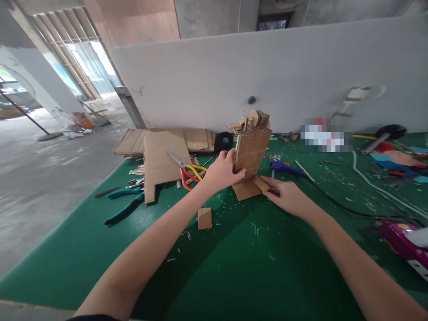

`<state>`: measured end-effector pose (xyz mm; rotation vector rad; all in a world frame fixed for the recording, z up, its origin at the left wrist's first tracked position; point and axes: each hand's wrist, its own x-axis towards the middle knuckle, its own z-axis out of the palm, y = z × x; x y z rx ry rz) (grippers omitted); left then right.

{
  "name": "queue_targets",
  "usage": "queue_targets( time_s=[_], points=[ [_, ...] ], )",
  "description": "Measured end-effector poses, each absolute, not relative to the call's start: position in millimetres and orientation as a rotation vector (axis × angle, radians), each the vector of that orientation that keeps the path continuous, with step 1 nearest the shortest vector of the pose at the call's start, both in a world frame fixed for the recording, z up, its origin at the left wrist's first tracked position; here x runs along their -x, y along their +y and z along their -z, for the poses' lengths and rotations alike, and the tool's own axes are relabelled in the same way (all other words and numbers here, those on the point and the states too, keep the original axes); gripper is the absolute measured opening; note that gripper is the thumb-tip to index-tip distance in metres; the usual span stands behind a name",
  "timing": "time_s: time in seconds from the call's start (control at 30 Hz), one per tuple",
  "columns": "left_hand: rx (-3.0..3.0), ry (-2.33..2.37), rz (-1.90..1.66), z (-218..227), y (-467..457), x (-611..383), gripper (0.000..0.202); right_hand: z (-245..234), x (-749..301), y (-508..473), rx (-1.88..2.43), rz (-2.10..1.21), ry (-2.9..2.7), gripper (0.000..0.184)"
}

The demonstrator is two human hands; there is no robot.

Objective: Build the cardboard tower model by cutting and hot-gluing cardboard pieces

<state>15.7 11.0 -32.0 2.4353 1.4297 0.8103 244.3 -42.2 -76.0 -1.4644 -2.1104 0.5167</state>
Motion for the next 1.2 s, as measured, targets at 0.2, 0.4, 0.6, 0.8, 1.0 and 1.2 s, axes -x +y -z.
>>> queue_targets(
  time_s=[0.2, 0.4, 0.6, 0.8, 1.0, 1.2],
  points=[
    [-2.432, 1.42, -0.852, 33.9, 11.2, -15.1, 0.068, 73.6, -250.5, -40.5, 1.479, -0.541, -2.109, 0.05],
    [-2.459, 1.422, -0.841, 35.0, 12.3, -14.8, 0.069, 75.4, -240.9, -40.5, 1.438, -0.617, -2.1, 0.05],
    [-2.443, 1.408, -0.833, 36.3, 12.5, -14.5, 0.068, 75.0, -241.1, -39.6, 1.461, -0.492, -2.156, 0.048],
    [-2.459, 1.414, -0.847, 36.6, 11.7, -15.6, 0.064, 73.1, -242.0, -39.8, 1.504, -0.3, -2.245, 0.048],
    [-2.491, 1.44, -0.834, 36.3, 11.9, -16.2, 0.068, 73.2, -237.5, -41.8, 1.452, -0.471, -2.175, 0.046],
    [-2.426, 1.436, -0.779, 32.1, 11.3, -15.1, 0.072, 75.8, -242.9, -39.7, 1.481, -0.63, -2.07, 0.048]
  ],
)
